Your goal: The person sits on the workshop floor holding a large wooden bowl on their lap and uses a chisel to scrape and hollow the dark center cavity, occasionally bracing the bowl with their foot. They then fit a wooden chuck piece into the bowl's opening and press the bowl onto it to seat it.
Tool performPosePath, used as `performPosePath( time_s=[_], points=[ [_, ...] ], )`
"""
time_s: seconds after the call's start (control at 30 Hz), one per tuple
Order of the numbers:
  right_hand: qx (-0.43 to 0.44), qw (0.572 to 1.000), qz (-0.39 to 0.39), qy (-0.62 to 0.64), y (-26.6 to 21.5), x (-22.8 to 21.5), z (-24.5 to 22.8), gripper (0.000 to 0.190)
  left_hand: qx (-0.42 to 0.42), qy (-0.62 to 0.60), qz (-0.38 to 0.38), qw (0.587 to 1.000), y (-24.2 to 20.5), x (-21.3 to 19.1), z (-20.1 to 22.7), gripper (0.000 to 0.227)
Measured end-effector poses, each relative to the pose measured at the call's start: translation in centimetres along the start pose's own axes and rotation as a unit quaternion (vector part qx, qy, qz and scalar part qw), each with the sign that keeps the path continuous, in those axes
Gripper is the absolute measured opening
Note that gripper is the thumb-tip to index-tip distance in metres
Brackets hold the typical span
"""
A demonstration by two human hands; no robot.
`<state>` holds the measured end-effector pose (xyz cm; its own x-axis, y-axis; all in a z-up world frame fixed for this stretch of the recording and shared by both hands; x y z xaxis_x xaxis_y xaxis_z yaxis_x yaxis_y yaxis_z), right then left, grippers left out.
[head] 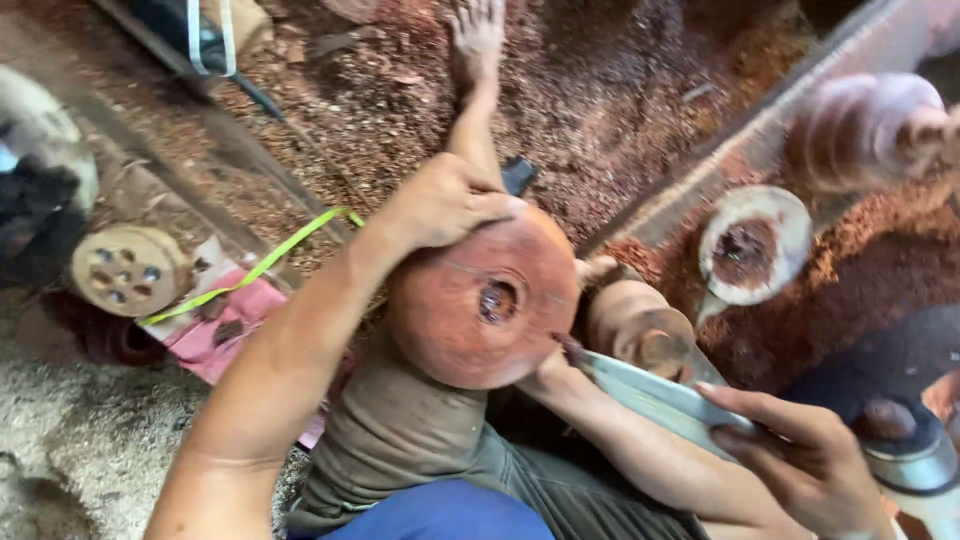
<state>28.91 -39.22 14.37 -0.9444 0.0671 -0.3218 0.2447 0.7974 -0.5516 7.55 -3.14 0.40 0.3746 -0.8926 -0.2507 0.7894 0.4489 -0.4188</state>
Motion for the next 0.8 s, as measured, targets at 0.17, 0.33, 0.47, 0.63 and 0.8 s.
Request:
performPosePath(
  time_s=[0.17, 0.33, 0.47, 0.63, 0.8],
  points=[
    [-0.001, 0.997, -0.005, -0.077, 3.5, 4.2, -4.0, 0.044, 0.027, -0.041, -0.035, 0.998, -0.3, 0.4, 0.6, 0.032],
    [-0.101, 0.961, 0.045, -0.253, 4.2, 6.0, -8.9, 0.046, 0.005, -0.059, -0.055, 0.997, -0.4, 0.4, 0.6, 0.033],
    [-0.125, 0.920, 0.041, -0.369, 4.6, 7.2, -10.5, 0.045, -0.002, -0.050, -0.054, 0.997, -0.6, 0.1, 0.9, 0.034],
    [-0.163, 0.870, 0.046, -0.463, 4.4, 7.4, -12.3, 0.042, -0.014, -0.053, -0.041, 0.998, -0.9, -0.1, 0.9, 0.033],
    [-0.259, 0.725, 0.048, -0.637, 4.0, 7.9, -11.4, 0.048, -0.002, -0.058, -0.059, 0.997, -0.6, 0.0, 0.5, 0.035]
  ],
)
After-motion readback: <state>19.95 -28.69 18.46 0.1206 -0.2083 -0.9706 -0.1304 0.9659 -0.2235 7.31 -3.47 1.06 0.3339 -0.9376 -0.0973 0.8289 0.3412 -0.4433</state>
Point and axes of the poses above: each hand's wrist, its own y-axis towards the middle knuckle, its own x-axis out of the palm, z = x × y, the point moved 5 cm from there along y, towards the middle knuckle, and after that the axes turned 3 degrees about -x, right-handed, at the moved point
